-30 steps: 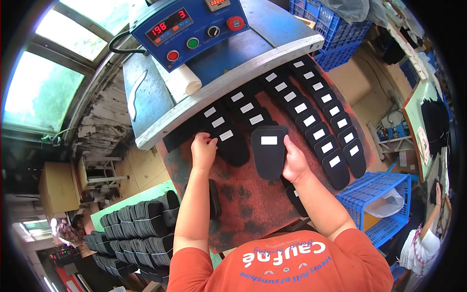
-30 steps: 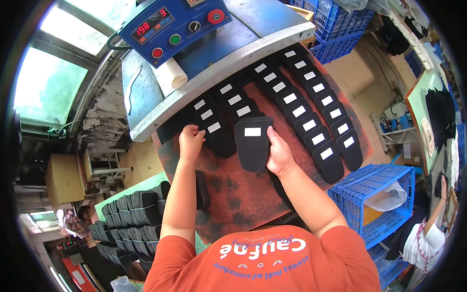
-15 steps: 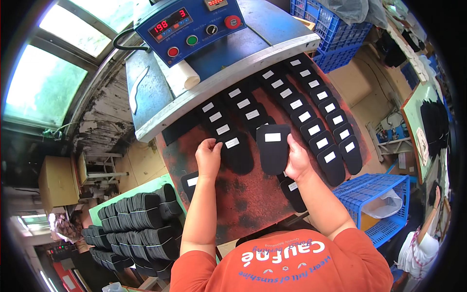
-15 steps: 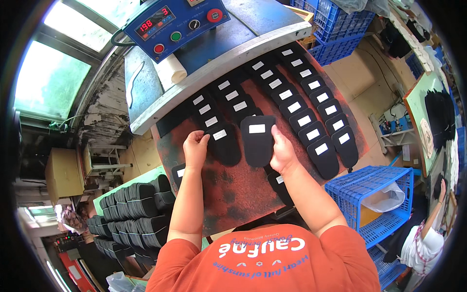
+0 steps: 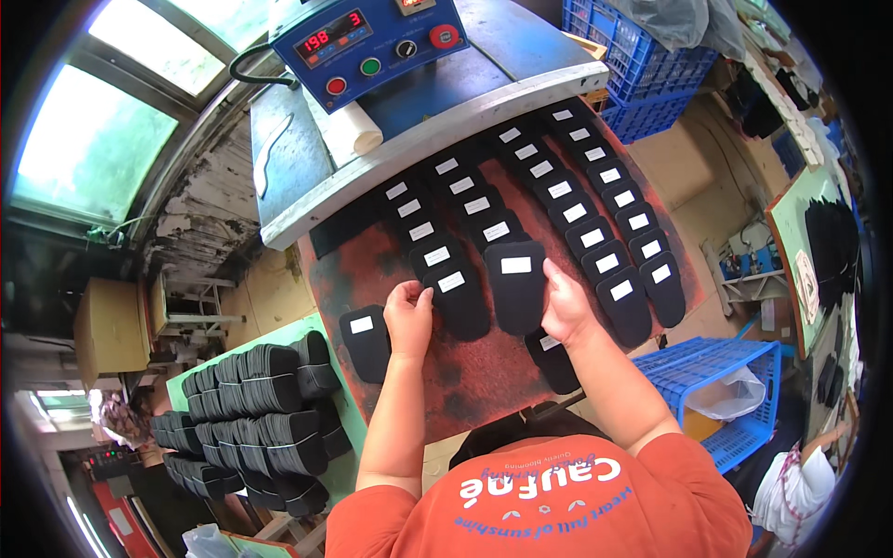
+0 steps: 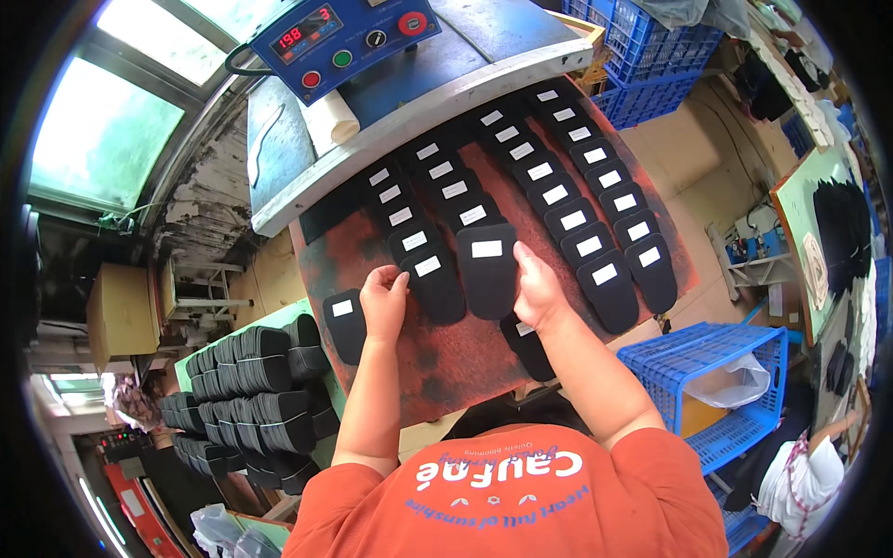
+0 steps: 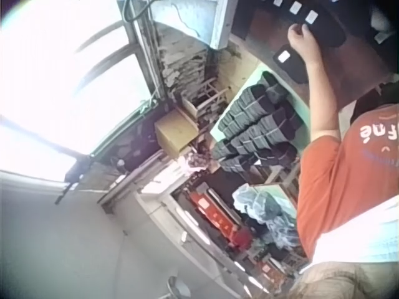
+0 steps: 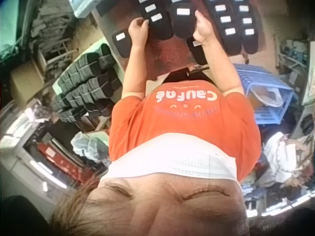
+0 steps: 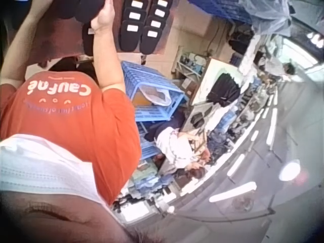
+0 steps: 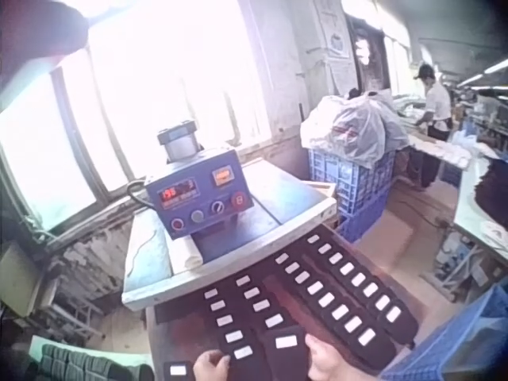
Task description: Using a heat press machine to apply labels and bond shoe components in a manufacturing setting.
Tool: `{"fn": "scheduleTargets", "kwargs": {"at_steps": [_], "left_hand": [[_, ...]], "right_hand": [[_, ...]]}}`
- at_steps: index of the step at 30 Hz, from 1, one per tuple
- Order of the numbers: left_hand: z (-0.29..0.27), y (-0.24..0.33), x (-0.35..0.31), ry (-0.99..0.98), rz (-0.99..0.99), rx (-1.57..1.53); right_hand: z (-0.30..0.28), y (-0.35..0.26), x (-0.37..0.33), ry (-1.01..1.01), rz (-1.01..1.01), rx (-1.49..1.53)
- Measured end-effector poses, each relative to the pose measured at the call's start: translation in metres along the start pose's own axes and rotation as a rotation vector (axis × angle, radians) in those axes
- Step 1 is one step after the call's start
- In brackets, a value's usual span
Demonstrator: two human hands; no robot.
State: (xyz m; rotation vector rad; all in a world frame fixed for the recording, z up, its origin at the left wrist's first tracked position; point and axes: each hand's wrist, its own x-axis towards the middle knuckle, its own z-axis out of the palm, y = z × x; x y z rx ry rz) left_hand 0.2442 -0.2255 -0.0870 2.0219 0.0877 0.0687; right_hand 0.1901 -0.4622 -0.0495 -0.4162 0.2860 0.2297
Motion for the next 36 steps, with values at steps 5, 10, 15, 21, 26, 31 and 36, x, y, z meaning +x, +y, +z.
{"fn": "scheduleTargets", "kwargs": {"at_steps": [5, 10, 15, 21, 26, 31, 36], "left_hand": [[0.022, 0.062, -0.038, -0.198, -0.093, -0.309], [0.022, 0.061, -0.066, -0.004, 0.287, 0.052], [0.027, 0.056, -0.075, 0.086, 0.485, 0.152], [0.015, 0.030, -0.065, 0.001, -0.089, -0.085], [0.017, 0.003, -0.061, 0.119, 0.144, 0.181], [0.028, 0.055, -0.105, -0.189, -0.193, -0.474], [0.017, 0.035, -0.102, -0.037, -0.250, -0.310]], "right_hand": [[0.001, 0.028, -0.006, 0.124, 0.023, -0.097], [0.010, 0.033, -0.022, 0.044, 0.161, 0.010], [0.009, 0.030, -0.033, 0.126, 0.161, 0.015], [-0.010, 0.012, -0.041, 0.382, -0.207, -0.286], [-0.003, 0.015, -0.052, 0.315, -0.169, -0.380], [0.013, 0.032, -0.057, 0.335, -0.047, -0.408], [0.005, 0.036, -0.059, 0.287, -0.038, -0.395]]}}
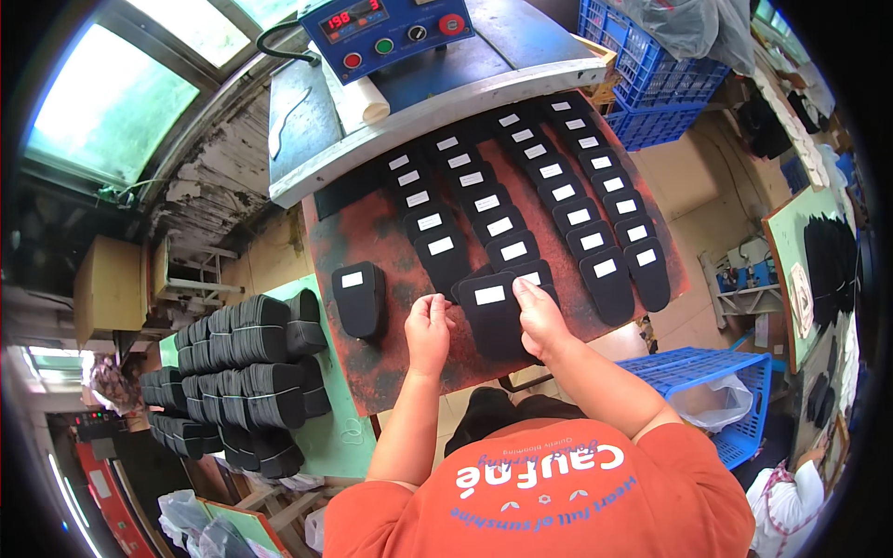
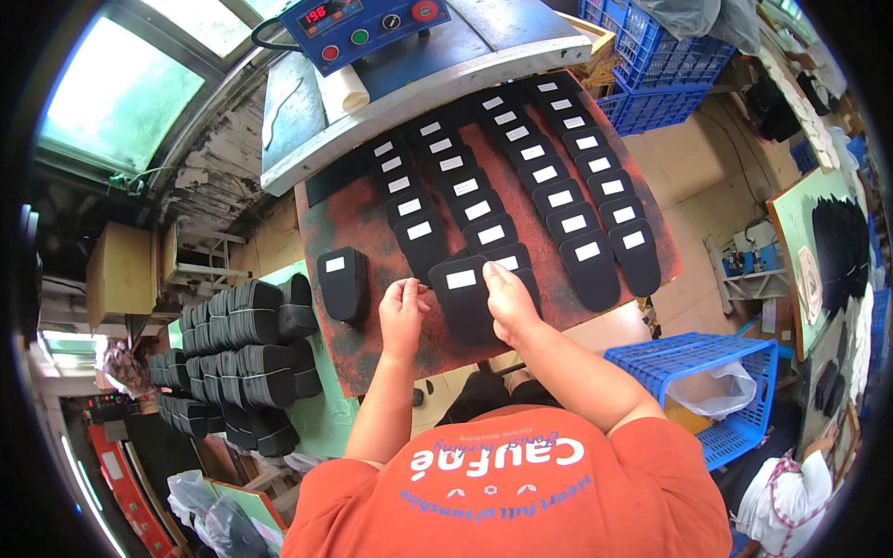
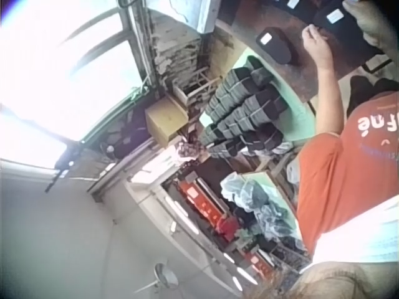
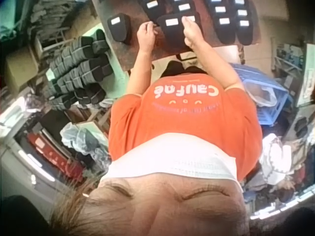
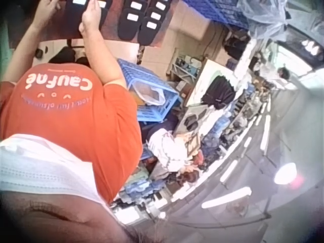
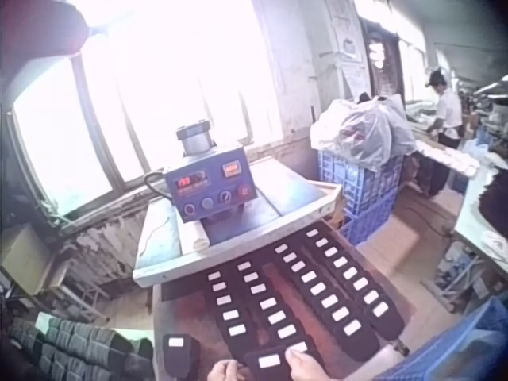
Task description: Using a heat press machine to apply labels and bond shoe components in a manufacturing setting.
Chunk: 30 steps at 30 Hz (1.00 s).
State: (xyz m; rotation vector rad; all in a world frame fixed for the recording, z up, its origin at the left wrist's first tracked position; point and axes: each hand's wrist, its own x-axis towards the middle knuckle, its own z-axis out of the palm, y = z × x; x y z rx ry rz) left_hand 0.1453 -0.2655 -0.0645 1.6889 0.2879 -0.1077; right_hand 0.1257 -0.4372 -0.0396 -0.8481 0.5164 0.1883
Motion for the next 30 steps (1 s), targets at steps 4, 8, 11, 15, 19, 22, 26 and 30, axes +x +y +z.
{"fn": "scheduleTargets", "kwargs": {"at_steps": [4, 8, 11, 15, 19, 22, 26, 30], "left_hand": [[0.015, 0.000, -0.007, -0.011, 0.126, 0.343], [0.024, -0.018, -0.004, 0.046, 0.073, 0.318], [0.025, -0.019, -0.002, 0.026, 0.045, 0.069], [0.006, -0.013, 0.016, 0.048, 0.260, 0.221], [-0.005, -0.020, 0.040, 0.039, 0.288, 0.308], [-0.006, -0.028, 0.049, 0.067, 0.238, 0.266], [-0.004, -0.026, 0.047, 0.085, 0.184, 0.226], [-0.009, -0.023, 0.039, 0.149, 0.290, 0.298]], "right_hand": [[-0.029, 0.003, 0.003, 0.000, -0.091, 0.272], [-0.037, -0.011, -0.006, 0.059, -0.050, 0.365], [-0.043, -0.008, -0.011, 0.055, -0.029, 0.350], [-0.036, -0.011, -0.018, 0.007, 0.005, 0.349], [-0.034, -0.005, -0.017, 0.014, -0.008, 0.273], [-0.035, 0.001, -0.014, -0.018, 0.025, 0.272], [-0.035, 0.008, -0.010, -0.036, 0.035, 0.225], [-0.023, 0.016, -0.006, -0.010, 0.043, 0.142]]}}
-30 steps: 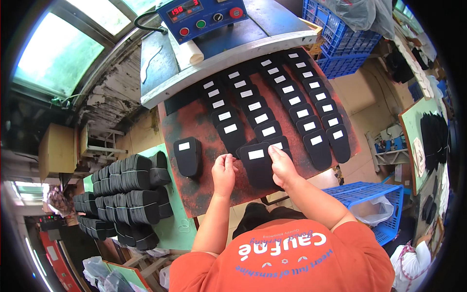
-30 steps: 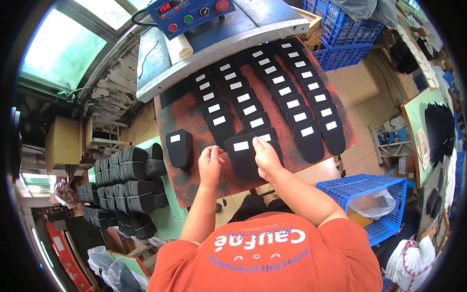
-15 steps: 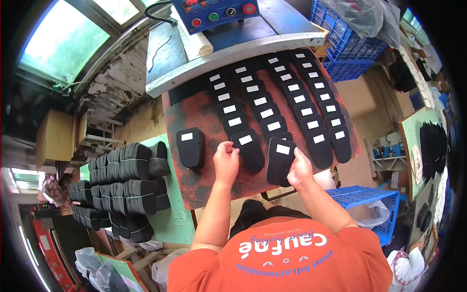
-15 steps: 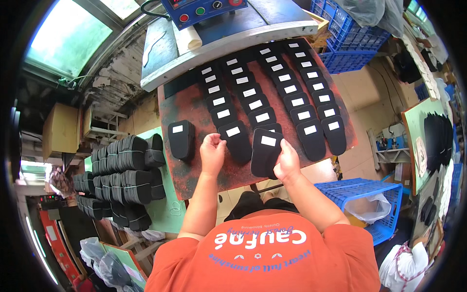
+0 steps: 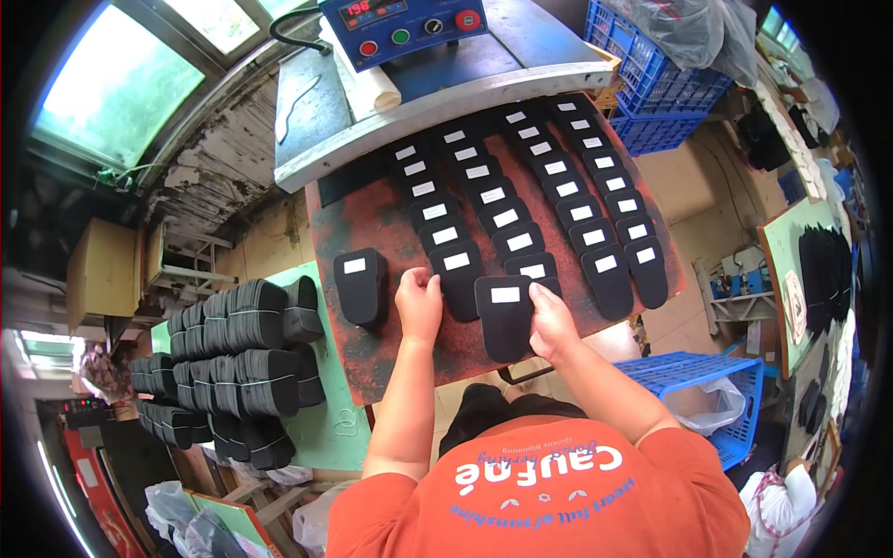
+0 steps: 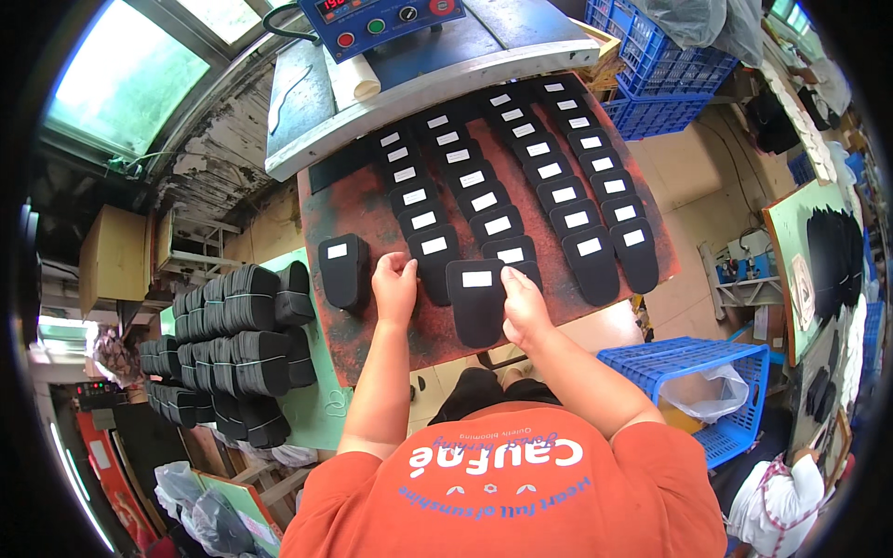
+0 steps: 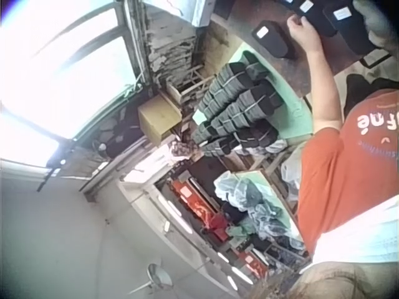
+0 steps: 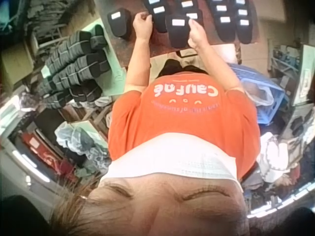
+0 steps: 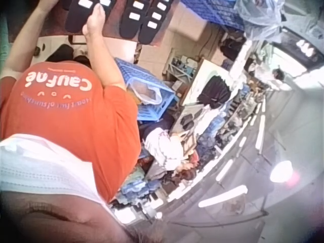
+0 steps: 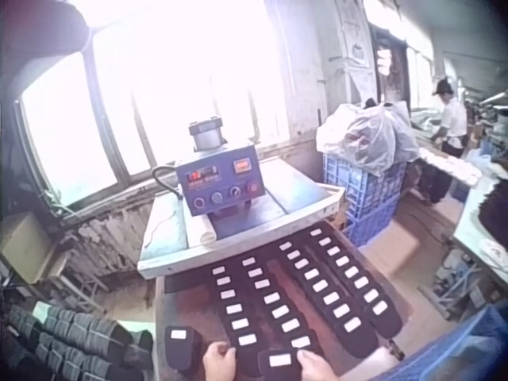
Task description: Using a heat press machine to apply labels and bond shoe components in a manufacturing setting.
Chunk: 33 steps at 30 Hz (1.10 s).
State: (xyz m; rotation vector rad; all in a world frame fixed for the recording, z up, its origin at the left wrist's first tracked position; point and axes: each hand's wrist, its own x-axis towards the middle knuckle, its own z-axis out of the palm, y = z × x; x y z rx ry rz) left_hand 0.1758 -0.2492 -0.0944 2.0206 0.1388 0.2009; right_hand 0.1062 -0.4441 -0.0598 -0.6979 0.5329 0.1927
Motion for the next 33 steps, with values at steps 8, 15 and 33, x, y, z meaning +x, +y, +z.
{"fn": "scheduleTargets", "kwargs": {"at_steps": [8, 15, 33], "left_hand": [[-0.005, 0.040, -0.034, -0.277, -0.200, -0.237], [-0.006, 0.009, -0.027, -0.149, -0.105, 0.123], [-0.080, 0.042, -0.023, -0.190, -0.311, -0.819]], "right_hand": [[0.039, -0.001, -0.004, 0.006, -0.044, -0.259], [0.033, 0.006, -0.012, -0.047, -0.184, -0.501], [0.048, 0.037, -0.007, -0.337, 0.118, -0.102]]}}
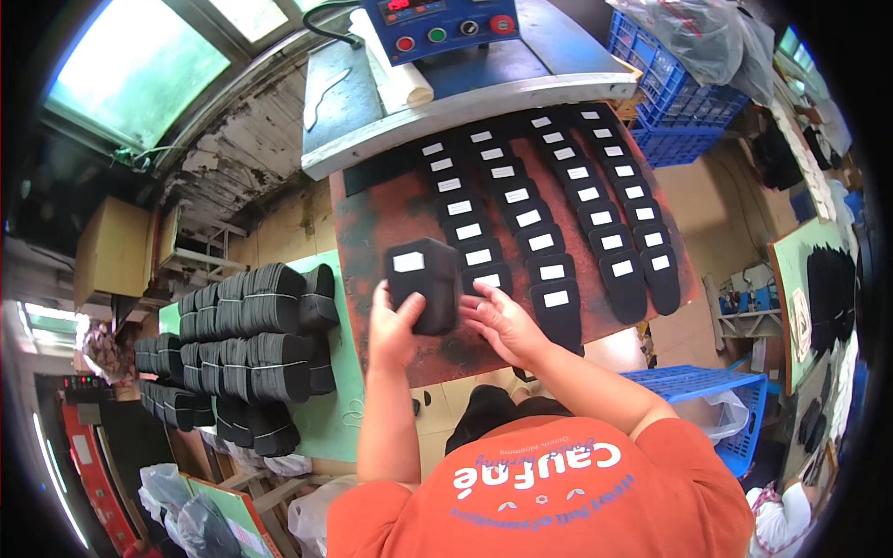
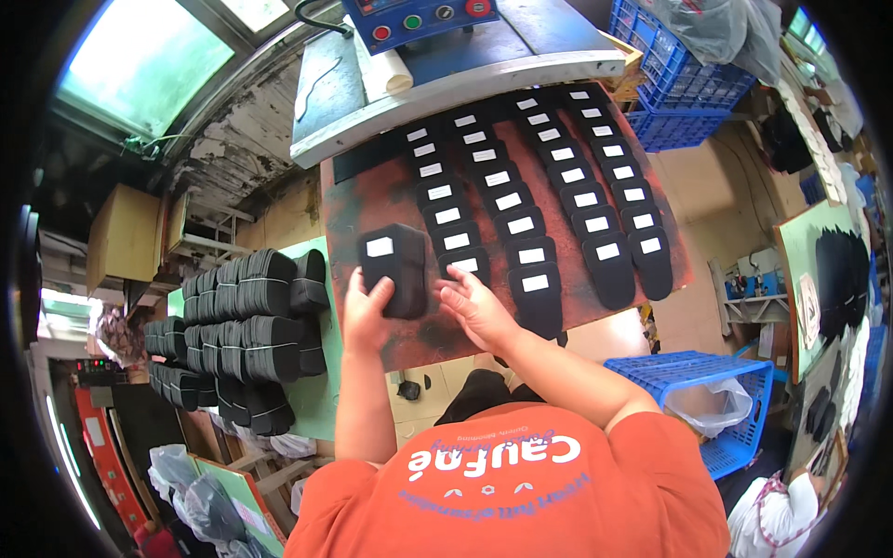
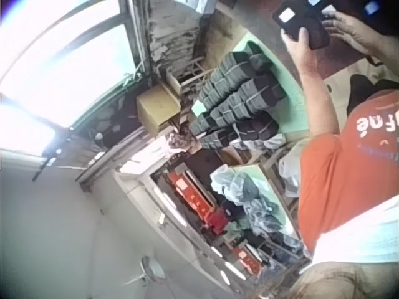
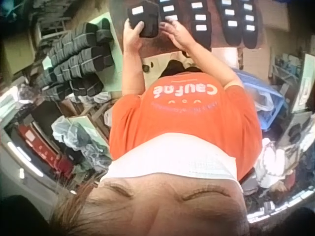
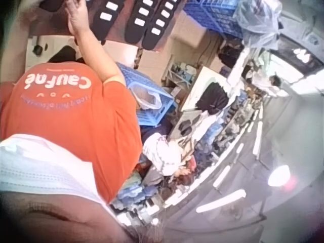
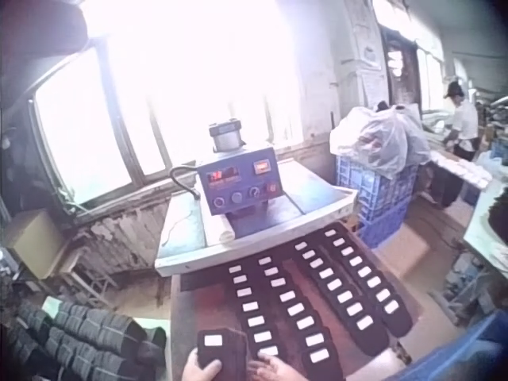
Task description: Using a heat press machine to apply labels and bond shoe components in a manufacturing setting.
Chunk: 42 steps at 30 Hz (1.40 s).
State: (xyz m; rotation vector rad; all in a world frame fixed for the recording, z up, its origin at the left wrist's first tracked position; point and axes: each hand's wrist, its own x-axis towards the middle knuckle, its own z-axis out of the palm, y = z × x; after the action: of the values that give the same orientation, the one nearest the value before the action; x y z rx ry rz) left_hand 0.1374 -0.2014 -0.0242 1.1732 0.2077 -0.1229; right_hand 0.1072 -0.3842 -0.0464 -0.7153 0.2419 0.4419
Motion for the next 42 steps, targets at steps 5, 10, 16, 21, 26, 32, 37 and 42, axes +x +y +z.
{"fn": "scheduleTargets", "kwargs": {"at_steps": [5, 10, 16, 21, 26, 32, 37, 42], "left_hand": [[0.053, -0.009, -0.048, 0.107, 0.599, 1.187], [0.068, -0.014, -0.056, 0.095, 0.894, 1.369], [0.049, -0.031, -0.048, 0.080, 0.046, 0.208], [0.042, -0.060, -0.055, -0.044, -0.182, 0.436], [0.048, -0.052, -0.048, -0.020, -0.263, 0.749], [0.040, -0.034, -0.036, -0.243, 0.028, 0.513], [0.004, 0.003, 0.071, 0.048, -0.043, 0.298], [-0.066, 0.023, 0.209, 0.157, 0.044, 0.481]], "right_hand": [[0.006, -0.018, -0.007, -0.186, 0.043, 0.188], [-0.016, -0.021, -0.028, -0.175, 0.058, 0.284], [-0.062, -0.060, -0.058, -0.169, -0.071, 0.370], [-0.088, -0.082, -0.082, -0.046, -0.100, 0.426], [-0.076, -0.069, -0.080, 0.077, -0.170, 0.280], [-0.030, -0.045, -0.038, 0.131, -0.159, -0.093], [0.000, -0.046, 0.013, -0.004, -0.096, 0.237], [0.017, -0.040, 0.051, -0.147, -0.069, 0.407]]}}
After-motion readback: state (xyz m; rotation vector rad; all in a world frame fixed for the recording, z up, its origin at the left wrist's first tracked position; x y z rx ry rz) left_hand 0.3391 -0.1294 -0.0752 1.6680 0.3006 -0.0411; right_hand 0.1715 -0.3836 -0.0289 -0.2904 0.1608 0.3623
